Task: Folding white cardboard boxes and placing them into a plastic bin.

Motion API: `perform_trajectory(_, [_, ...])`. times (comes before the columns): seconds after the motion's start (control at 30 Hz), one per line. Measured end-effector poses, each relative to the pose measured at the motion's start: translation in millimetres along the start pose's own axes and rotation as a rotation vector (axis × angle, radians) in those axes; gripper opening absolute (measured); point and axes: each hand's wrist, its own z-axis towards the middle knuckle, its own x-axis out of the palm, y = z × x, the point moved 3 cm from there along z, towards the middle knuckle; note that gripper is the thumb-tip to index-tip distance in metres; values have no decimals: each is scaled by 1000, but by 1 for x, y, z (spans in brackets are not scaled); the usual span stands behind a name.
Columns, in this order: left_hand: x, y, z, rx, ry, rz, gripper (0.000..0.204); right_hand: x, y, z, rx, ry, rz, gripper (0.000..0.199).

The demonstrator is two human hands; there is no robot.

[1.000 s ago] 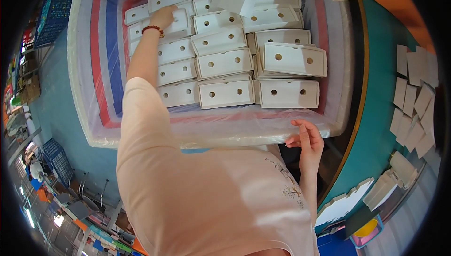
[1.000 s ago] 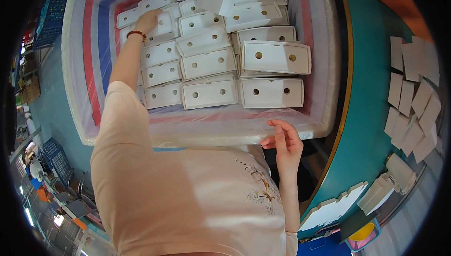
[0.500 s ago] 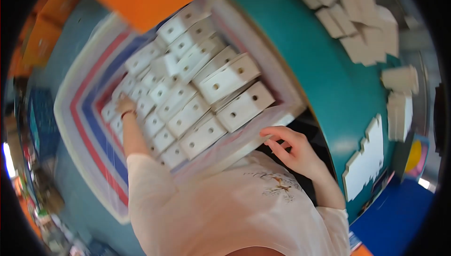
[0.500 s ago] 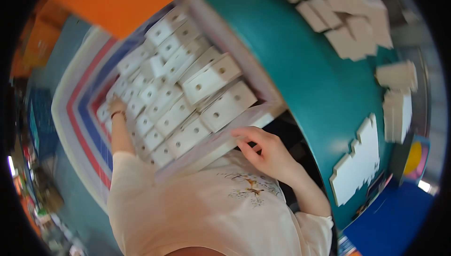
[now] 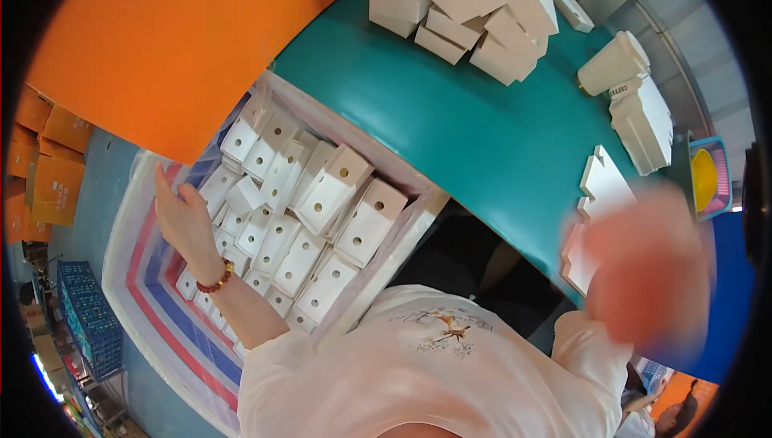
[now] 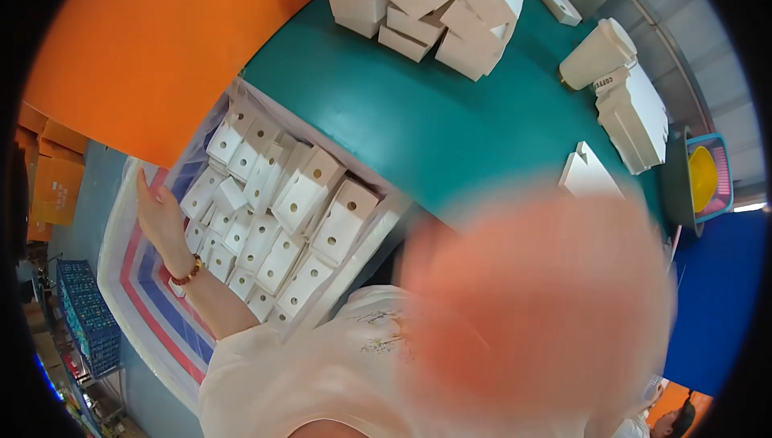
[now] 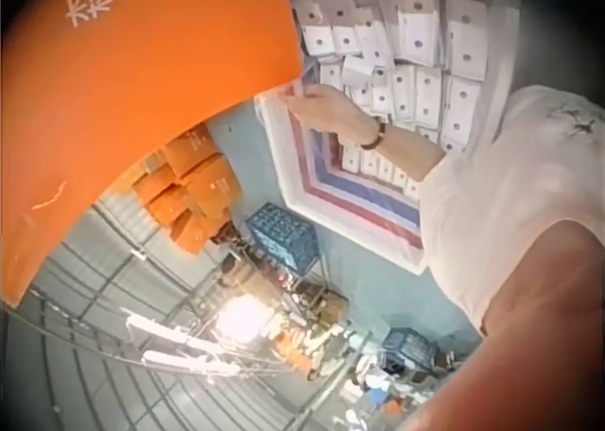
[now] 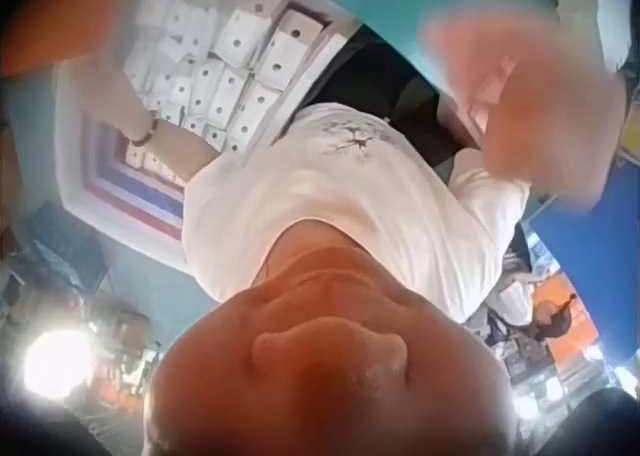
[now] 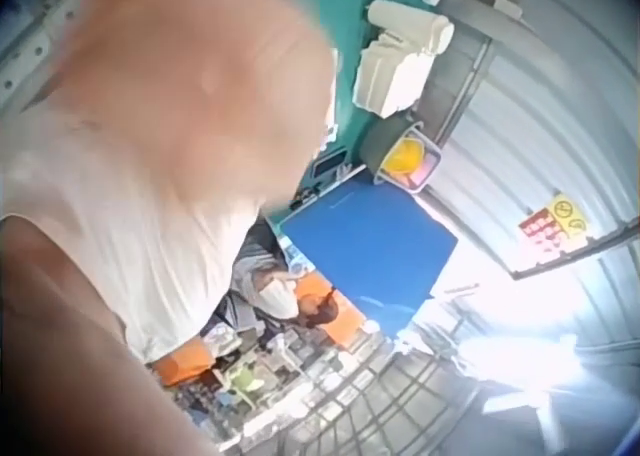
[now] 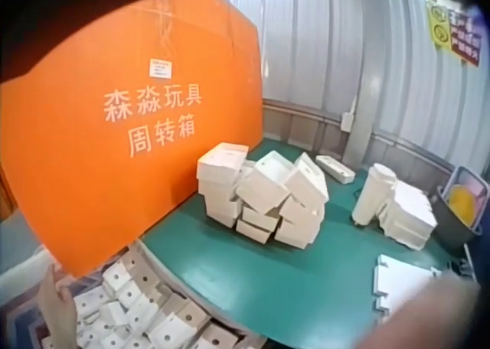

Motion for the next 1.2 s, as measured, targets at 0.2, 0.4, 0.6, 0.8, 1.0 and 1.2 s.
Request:
perform_trajectory(0.2, [49,-126,-45,91,586,-1048,41,34,-202,21,462,-130,-259,35])
perform_trajectory(0.4, [146,-296,-113,366,857,-996,89,40,-213,19,315,-7,-113,22])
perform_trajectory(0.6, [167,-334,-118,73,771,-944,104,-18,-188,-9,535,-150,-115,19])
perform_trajectory(0.8, [170,-357,-113,-28,625,-890,102,19,-217,-82,447,280,-214,22])
perform_trajectory(1.0, [183,-361,-109,-6,587,-724,96,34,-228,-79,422,324,-318,23])
perform_trajectory(1.2, [183,-358,-109,-10,656,-750,94,31,-253,0,186,126,-598,27])
